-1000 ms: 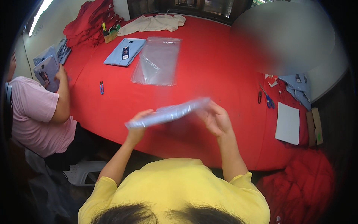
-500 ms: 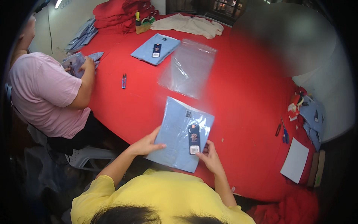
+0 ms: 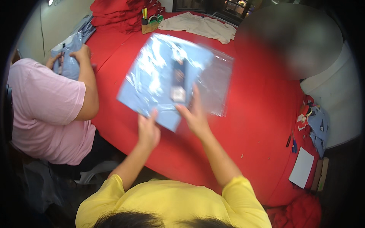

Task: The person places a folded blue shirt into a plastic bag, seals the bag by removing a strip from the adhesive, and then stacks the packaged shirt with others.

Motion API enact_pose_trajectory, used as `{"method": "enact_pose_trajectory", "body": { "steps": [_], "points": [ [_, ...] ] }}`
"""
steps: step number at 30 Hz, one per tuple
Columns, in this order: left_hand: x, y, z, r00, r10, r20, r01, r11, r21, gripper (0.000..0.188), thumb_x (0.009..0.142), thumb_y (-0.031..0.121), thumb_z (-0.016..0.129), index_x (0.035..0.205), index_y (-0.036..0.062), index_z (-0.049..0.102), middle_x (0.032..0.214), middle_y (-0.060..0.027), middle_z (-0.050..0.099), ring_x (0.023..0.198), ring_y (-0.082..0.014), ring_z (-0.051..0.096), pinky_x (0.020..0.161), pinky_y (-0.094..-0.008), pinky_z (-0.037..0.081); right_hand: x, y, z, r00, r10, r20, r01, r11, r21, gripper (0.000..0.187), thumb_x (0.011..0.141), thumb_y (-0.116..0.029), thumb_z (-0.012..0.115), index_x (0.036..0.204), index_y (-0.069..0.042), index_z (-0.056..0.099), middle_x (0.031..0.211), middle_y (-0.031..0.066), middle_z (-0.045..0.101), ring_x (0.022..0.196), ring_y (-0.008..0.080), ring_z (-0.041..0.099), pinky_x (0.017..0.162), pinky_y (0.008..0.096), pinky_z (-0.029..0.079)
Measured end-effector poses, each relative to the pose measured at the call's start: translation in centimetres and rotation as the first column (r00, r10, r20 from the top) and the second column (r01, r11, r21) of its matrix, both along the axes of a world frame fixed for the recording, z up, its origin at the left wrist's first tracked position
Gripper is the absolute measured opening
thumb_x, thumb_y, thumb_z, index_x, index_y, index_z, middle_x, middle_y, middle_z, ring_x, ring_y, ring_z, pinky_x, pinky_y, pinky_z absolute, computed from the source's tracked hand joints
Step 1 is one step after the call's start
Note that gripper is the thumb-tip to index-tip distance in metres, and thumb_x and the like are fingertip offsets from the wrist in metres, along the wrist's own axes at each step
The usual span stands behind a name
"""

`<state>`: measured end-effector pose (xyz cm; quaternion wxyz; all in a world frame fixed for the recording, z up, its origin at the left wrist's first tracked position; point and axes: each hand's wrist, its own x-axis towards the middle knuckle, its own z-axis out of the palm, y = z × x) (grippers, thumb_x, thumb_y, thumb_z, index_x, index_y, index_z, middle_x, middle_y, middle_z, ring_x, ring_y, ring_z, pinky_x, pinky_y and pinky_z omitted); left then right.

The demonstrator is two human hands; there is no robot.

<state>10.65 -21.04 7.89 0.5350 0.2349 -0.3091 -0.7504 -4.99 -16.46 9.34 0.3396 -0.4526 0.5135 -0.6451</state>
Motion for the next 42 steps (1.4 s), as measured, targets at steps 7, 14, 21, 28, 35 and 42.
{"method": "enact_pose_trajectory", "body": {
  "steps": [7,14,21,28,35,42],
  "points": [
    [3.3,-32.0,-0.4,0.932,0.358,0.055,-0.354,0.933,-0.066,0.077,0.092,0.013,0.063,0.144,-0.0090,0.011,0.133,-0.0214,0.047,0.118,-0.0267,0.054,0.098,-0.0396,0.046,-5.2,-18.9,-0.8,0.781,0.033,-0.624,0.279,0.875,0.395,0.055,0.087,-0.032,0.062,0.131,-0.002,0.052,0.123,0.0277,0.058,0.117,0.0382,0.055,0.097,0.0393,0.045],
    [-3.0,-39.0,-7.1,0.045,0.422,0.905,0.129,0.896,-0.424,0.061,0.086,0.041,0.063,0.135,0.0073,0.052,0.136,-0.0224,0.050,0.124,-0.0393,0.049,0.104,-0.0450,0.039,-10.1,-23.7,-9.6,0.876,-0.151,-0.459,0.408,0.739,0.536,0.057,0.086,-0.010,0.064,0.137,0.003,0.041,0.101,0.0158,0.067,0.089,0.0232,0.069,0.062,0.0349,0.056],
    [-5.4,-38.7,-7.3,-0.074,0.251,0.965,0.512,0.840,-0.180,0.057,0.078,0.020,0.071,0.127,-0.0034,0.055,0.119,-0.0252,0.062,0.108,-0.0345,0.063,0.093,-0.0387,0.049,-6.6,-23.6,-5.6,0.874,-0.196,-0.444,0.440,0.708,0.553,0.073,0.079,-0.001,0.067,0.142,0.005,0.033,0.128,0.0254,0.055,0.116,0.0322,0.057,0.095,0.0356,0.047],
    [-3.0,-25.5,-2.4,-0.017,-0.018,1.000,0.556,0.831,0.024,0.071,0.081,0.027,0.072,0.136,-0.0065,0.043,0.114,-0.0247,0.063,0.086,-0.0285,0.068,0.067,-0.0356,0.057,-10.3,-9.7,-8.6,0.924,0.081,-0.372,0.149,0.823,0.549,0.071,0.075,-0.008,0.067,0.139,0.006,0.039,0.126,0.0279,0.056,0.117,0.0352,0.056,0.098,0.0365,0.044],
    [-2.3,-17.4,-6.0,0.080,-0.041,0.996,0.732,0.681,-0.031,0.059,0.081,0.008,0.069,0.135,0.0009,0.047,0.098,-0.0119,0.062,0.079,-0.0205,0.063,0.067,-0.0310,0.054,-3.2,13.5,-4.5,0.959,0.139,-0.247,0.068,0.735,0.675,0.072,0.084,-0.003,0.064,0.146,0.000,0.029,0.132,0.0256,0.052,0.122,0.0330,0.053,0.101,0.0373,0.041],
    [-6.0,-8.8,-2.5,-0.096,0.308,0.947,0.843,0.532,-0.087,0.045,0.081,0.031,0.071,0.116,0.0040,0.063,0.098,-0.0118,0.069,0.092,-0.0272,0.066,0.080,-0.0406,0.052,-6.8,22.2,-4.1,0.548,-0.162,-0.821,0.580,0.780,0.233,0.023,0.087,0.000,0.057,0.108,-0.001,0.065,0.095,0.0144,0.063,0.086,0.0293,0.060,0.077,0.0387,0.049]
  ]
}}
